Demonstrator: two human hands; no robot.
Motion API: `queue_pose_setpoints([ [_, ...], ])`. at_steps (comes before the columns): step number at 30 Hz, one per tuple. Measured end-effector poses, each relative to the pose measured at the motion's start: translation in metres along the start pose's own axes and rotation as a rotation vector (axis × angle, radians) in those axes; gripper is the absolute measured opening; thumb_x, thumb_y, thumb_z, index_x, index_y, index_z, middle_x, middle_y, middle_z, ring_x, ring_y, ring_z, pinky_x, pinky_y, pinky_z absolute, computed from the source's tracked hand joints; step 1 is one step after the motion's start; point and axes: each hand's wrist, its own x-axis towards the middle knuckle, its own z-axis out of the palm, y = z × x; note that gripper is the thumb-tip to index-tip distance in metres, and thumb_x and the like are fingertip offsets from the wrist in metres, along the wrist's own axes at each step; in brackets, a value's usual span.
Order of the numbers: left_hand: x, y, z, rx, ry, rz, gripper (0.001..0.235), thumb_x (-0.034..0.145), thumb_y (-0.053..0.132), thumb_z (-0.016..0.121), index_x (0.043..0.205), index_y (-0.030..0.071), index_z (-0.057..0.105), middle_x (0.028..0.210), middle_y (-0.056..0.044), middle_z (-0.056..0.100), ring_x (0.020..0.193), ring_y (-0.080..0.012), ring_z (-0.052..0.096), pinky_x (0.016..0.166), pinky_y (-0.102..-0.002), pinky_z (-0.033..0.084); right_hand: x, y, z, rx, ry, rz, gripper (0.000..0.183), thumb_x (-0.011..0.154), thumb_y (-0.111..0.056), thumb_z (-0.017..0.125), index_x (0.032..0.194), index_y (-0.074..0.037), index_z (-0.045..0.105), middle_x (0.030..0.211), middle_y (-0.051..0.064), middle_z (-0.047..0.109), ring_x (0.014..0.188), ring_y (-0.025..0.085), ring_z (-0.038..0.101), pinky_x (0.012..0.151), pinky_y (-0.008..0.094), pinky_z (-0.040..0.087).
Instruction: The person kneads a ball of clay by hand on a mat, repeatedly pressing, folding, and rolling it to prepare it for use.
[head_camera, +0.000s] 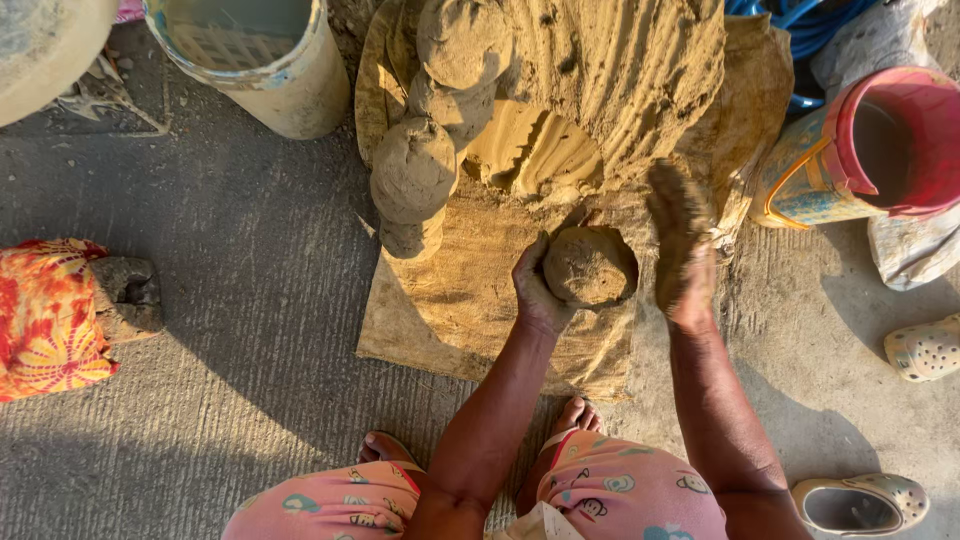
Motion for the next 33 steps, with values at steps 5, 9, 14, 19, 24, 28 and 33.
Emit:
queue_pose_setpoints([
  [5, -0.015, -0.027, 0.033, -0.107, 0.046, 0.125, 0.058, 0.102, 0.050, 0.036, 0.150, 0.021, 0.052, 0.143, -0.001, 0.063, 0.132, -0.0206, 0.057, 0.106, -0.041, 0.054, -0.025, 0.011, 0.044, -0.457, 0.364, -0.092, 0.086, 0.109, -0.074, 0.018, 0.148, -0.006, 0.054, 0.153, 0.021, 0.058, 0.152, 0.035, 0.049, 0.136, 0.056, 0.030],
  [9, -0.018, -0.016, -0.002, 0.005, -0.024, 0.013, 0.062, 0.104, 0.046, 0.042, 0.151, 0.007, 0.051, 0.138, -0.011, 0.063, 0.131, -0.0251, 0.061, 0.108, -0.043, 0.056, -0.010, -0.002, 0.023, -0.128, 0.053, 0.060, 0.089, 0.103, -0.076, 0.022, 0.153, -0.007, 0.046, 0.161, 0.017, 0.046, 0.154, 0.034, 0.043, 0.132, 0.055, 0.030],
  [14, -0.012, -0.023, 0.010, -0.045, 0.238, -0.040, 0.076, 0.099, 0.066, 0.046, 0.147, 0.007, 0.049, 0.129, -0.013, 0.060, 0.118, -0.0293, 0.062, 0.095, -0.047, 0.056, -0.022, -0.005, 0.023, -0.029, 0.183, -0.094, 0.091, 0.105, -0.078, 0.029, 0.163, -0.009, 0.037, 0.171, 0.018, 0.038, 0.164, 0.035, 0.032, 0.138, 0.053, 0.020],
  [19, -0.036, -0.003, -0.010, -0.053, 0.197, -0.065, 0.080, 0.097, 0.068, 0.046, 0.146, 0.005, 0.055, 0.135, -0.016, 0.064, 0.121, -0.0289, 0.065, 0.093, -0.047, 0.059, 0.004, 0.017, 0.024, -0.237, -0.175, -0.288, 0.074, 0.111, -0.068, 0.023, 0.170, -0.024, 0.020, 0.179, 0.009, 0.021, 0.163, 0.026, 0.021, 0.137, 0.050, 0.017],
  [24, -0.030, -0.016, -0.055, -0.323, 0.260, 0.066, 0.060, 0.104, 0.051, 0.041, 0.144, 0.009, 0.055, 0.130, -0.014, 0.067, 0.121, -0.0288, 0.067, 0.101, -0.049, 0.060, 0.164, 0.017, -0.045, -1.280, -0.122, 0.092, 0.112, 0.089, -0.055, 0.077, 0.159, -0.003, 0.007, 0.168, 0.025, 0.009, 0.153, 0.039, 0.017, 0.116, 0.052, 0.029],
  [28, -0.014, -0.001, -0.091, -0.373, 0.039, 0.208, 0.060, 0.109, 0.046, 0.033, 0.145, 0.001, 0.053, 0.128, -0.019, 0.068, 0.115, -0.0316, 0.069, 0.099, -0.050, 0.060, 0.190, 0.045, -0.068, -1.305, -0.179, -0.129, 0.121, 0.072, -0.046, 0.090, 0.162, -0.003, 0.021, 0.167, 0.023, 0.024, 0.148, 0.037, 0.031, 0.117, 0.047, 0.039],
  [33, -0.008, -0.003, -0.101, -0.411, 0.256, 0.180, 0.060, 0.107, 0.049, 0.033, 0.144, 0.005, 0.052, 0.124, -0.017, 0.068, 0.112, -0.0293, 0.069, 0.094, -0.050, 0.063, 0.173, 0.088, -0.080, -1.485, -0.108, 0.069, 0.074, 0.094, -0.028, 0.084, 0.160, -0.015, 0.053, 0.146, 0.015, 0.061, 0.128, 0.025, 0.057, 0.110, 0.038, 0.054],
])
